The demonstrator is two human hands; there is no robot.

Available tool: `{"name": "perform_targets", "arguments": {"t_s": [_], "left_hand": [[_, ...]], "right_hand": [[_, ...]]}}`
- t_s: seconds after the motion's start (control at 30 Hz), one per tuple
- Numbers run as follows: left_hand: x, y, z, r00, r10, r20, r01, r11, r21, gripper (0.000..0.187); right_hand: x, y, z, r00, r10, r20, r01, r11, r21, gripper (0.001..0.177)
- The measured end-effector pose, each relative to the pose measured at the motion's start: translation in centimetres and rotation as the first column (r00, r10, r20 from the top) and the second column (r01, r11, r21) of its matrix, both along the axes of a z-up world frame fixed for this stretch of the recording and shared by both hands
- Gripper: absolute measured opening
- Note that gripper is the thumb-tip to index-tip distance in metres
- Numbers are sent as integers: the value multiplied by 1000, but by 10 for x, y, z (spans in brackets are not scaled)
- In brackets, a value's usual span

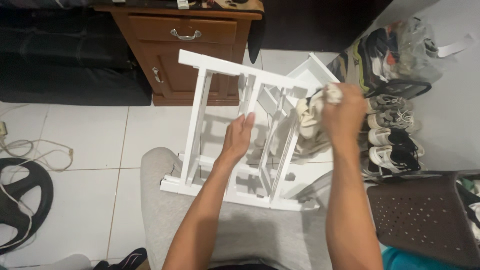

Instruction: The person wipes a white plastic frame with a cloth, then inserts a white plastic tray into the frame. Finally, the person places a white lid on top of the assembled unit to complete the storage box.

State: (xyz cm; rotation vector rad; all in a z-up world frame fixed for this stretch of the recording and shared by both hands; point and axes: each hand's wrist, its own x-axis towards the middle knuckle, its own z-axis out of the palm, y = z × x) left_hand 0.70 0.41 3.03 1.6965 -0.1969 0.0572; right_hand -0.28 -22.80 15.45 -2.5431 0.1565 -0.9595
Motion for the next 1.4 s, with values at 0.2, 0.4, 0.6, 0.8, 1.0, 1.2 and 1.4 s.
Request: {"name": "perform_targets", "arguments": {"t_s": [0.2,0.4,0.6,0.8,1.0,1.2,1.4], "left_hand": [[30,2,17,993,76,-87,-79,996,-29,39],[52,13,25,984,175,-41,-177,983,-52,39],[43,5,7,984,160,76,-159,987,-15,36],[1,-6,-36,977,111,180,-114,993,5,32],[-25,2,-61,980,59,190,-85,988,129,27],[-49,28,-4,938,-89,335,-100,856,507,45],[-53,13,41,969,-33,245,-62,927,370,26]], "right_hand": [[-27,-49,43,991,-65,115,57,996,67,13],[-53,-112,55,932,-87,353,29,986,164,16],[-27,-67,73,913,126,388,-90,990,-111,21],[19,73,41,885,355,-303,-360,932,41,39],[-2,88,38,596,175,-784,-314,949,-27,61],[-19,74,13,636,189,-748,-290,957,-5,52],[-48,79,-39,812,241,-531,-352,929,-116,42]]}}
